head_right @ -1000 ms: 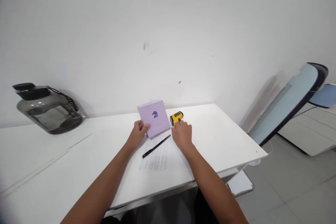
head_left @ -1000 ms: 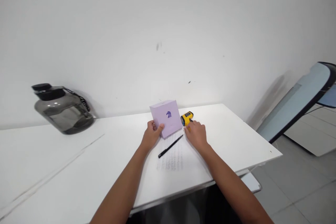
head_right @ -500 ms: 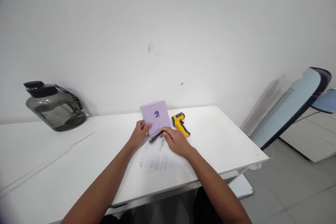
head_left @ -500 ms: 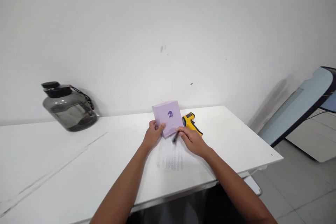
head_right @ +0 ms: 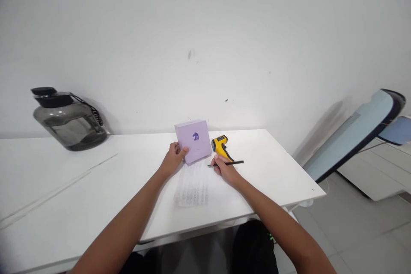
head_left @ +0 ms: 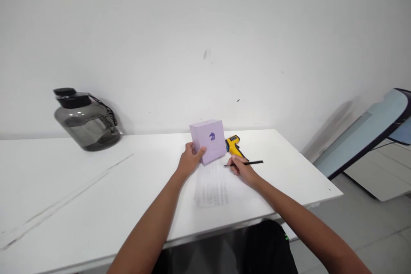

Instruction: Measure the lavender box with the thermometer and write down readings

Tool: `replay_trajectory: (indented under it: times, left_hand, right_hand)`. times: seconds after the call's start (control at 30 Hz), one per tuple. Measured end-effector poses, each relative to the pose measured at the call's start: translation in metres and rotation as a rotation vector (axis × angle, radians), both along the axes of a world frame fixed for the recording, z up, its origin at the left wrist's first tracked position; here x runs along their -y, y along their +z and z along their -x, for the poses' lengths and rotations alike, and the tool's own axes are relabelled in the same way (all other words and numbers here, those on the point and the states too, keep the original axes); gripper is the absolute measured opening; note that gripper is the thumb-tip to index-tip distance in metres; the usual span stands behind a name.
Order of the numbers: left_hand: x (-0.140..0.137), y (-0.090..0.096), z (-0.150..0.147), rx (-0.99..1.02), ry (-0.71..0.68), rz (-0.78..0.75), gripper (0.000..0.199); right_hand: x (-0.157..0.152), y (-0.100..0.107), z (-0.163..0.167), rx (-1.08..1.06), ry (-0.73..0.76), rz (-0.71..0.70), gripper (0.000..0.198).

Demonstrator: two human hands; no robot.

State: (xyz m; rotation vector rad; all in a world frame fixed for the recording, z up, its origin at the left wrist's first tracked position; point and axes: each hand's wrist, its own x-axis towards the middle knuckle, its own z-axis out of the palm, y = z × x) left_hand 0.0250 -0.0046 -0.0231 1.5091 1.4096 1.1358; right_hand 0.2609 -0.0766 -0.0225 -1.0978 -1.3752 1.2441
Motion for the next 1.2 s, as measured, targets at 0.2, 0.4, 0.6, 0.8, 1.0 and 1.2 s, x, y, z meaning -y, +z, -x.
replay_trajectory:
  times: [0.2, 0.4, 0.6, 0.8, 1.0, 1.2]
  left_hand:
    - [-0.0028, -0.0029, -0.0004, 0.016, -0.013, 0.007, 0.071]
    - [-0.0075, -0.0085, 0.0018, 0.010, -0.008, -0.011, 0.071]
    - [-0.0059, -0.0073, 0.0021, 0.028, -0.019, -0.018, 0.069]
    - [-0.0070, -0.0082, 0.0016, 0.034, -0.007, -0.021, 0.067]
    - [-0.0067, -0.0079, 0.0018, 0.015, -0.029, -0.017, 0.069]
    - [-0.0066, -0.0082, 0.0017, 0.020, -0.024, -0.025, 0.066]
  right_hand:
    - [-0.0105, 0.0061, -0.0094, -0.102, 0.054, 0.076, 0.058]
    - [-0.0093, 0.0046, -0.0020, 0.218, -0.211, -0.061, 0.053]
    - [-0.0065, 0.0078, -0.0013, 0.372, -0.207, -0.078, 0.042]
    - [-0.0085, 0.0079, -0.0018, 0.414, -0.194, -0.089, 0.042]
    - [-0.0084, 0.0074, -0.0008, 0.414, -0.203, -0.099, 0.040]
    - [-0.0089, 0.0064, -0.0008, 0.418, -0.205, -0.100, 0.036]
